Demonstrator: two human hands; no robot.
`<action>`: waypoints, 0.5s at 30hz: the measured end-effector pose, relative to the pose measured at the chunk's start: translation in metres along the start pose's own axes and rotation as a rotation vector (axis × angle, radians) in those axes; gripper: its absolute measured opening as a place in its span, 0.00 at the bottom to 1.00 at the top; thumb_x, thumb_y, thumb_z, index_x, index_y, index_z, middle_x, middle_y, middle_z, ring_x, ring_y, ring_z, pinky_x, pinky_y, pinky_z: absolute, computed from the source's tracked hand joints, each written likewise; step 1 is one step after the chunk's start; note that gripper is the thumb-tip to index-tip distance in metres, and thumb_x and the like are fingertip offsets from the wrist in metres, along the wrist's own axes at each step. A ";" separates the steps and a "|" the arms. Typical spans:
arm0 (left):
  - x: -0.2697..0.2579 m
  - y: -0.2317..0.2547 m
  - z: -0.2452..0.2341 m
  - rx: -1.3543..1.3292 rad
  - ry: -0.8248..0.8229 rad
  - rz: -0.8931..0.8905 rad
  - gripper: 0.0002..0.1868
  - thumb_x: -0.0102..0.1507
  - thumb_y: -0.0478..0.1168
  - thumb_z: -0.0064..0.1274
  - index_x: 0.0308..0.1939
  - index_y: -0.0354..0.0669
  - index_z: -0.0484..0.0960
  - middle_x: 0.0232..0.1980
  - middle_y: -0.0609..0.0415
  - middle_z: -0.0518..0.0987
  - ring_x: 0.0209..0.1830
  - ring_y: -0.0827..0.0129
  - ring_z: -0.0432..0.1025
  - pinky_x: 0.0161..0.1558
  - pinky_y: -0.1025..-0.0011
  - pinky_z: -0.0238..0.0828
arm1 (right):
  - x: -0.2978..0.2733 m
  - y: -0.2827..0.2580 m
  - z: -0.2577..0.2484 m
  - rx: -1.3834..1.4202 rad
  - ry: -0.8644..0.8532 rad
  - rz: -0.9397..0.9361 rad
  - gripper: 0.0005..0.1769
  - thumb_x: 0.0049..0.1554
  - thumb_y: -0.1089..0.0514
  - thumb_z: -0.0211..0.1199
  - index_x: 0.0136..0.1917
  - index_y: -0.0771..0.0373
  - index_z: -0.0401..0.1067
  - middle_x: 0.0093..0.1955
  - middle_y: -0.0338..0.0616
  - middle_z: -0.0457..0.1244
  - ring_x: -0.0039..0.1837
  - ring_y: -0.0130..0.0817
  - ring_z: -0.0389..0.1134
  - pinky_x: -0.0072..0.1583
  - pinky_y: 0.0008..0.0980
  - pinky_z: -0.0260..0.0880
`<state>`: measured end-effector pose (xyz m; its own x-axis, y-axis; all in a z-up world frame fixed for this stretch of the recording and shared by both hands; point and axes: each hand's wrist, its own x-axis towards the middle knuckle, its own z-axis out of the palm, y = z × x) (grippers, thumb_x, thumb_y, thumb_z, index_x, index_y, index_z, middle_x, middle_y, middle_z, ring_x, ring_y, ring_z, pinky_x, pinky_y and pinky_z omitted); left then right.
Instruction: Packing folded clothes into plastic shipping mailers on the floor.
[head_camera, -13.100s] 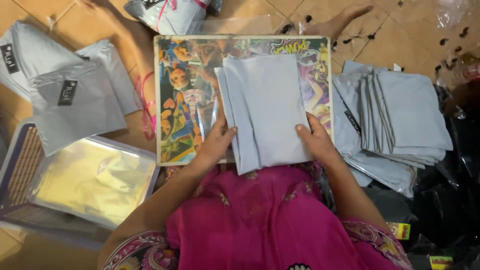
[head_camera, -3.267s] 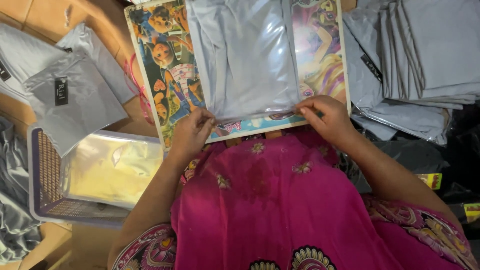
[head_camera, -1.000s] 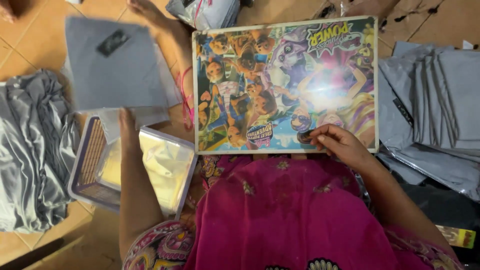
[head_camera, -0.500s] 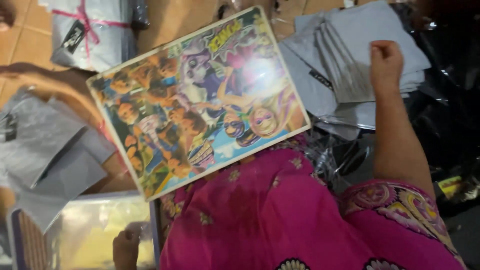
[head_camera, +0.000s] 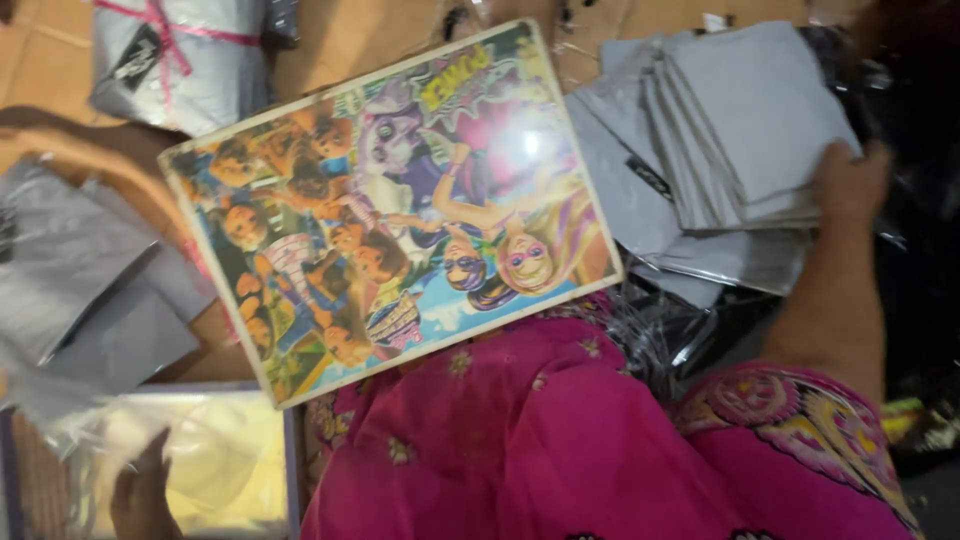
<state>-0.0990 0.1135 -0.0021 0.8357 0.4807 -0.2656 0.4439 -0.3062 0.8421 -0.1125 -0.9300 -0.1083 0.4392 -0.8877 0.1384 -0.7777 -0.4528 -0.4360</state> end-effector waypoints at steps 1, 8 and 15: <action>0.001 0.025 -0.002 0.006 0.020 -0.003 0.09 0.76 0.40 0.50 0.58 0.45 0.81 0.62 0.59 0.79 0.68 0.79 0.73 0.67 0.77 0.74 | 0.010 0.023 0.008 0.009 -0.017 -0.010 0.36 0.59 0.42 0.54 0.69 0.72 0.65 0.66 0.65 0.64 0.67 0.60 0.63 0.65 0.48 0.58; 0.023 0.113 0.037 -0.040 -0.446 0.457 0.10 0.63 0.36 0.49 0.48 0.36 0.75 0.75 0.43 0.72 0.68 0.62 0.68 0.53 0.69 0.65 | 0.010 0.003 -0.017 0.038 -0.109 -0.080 0.33 0.67 0.42 0.51 0.67 0.74 0.73 0.61 0.70 0.67 0.62 0.67 0.65 0.57 0.57 0.64; -0.012 0.201 0.175 0.476 -0.822 1.019 0.19 0.67 0.46 0.49 0.53 0.35 0.82 0.64 0.38 0.77 0.65 0.49 0.71 0.64 0.54 0.67 | 0.009 -0.007 -0.014 0.201 -0.106 0.279 0.33 0.58 0.34 0.61 0.66 0.56 0.73 0.60 0.37 0.68 0.58 0.36 0.70 0.56 0.36 0.73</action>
<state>0.0369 -0.0979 0.0886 0.7285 -0.6846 0.0245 -0.5406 -0.5525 0.6344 -0.1097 -0.9358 -0.0920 0.2749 -0.9564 -0.0990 -0.7747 -0.1593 -0.6119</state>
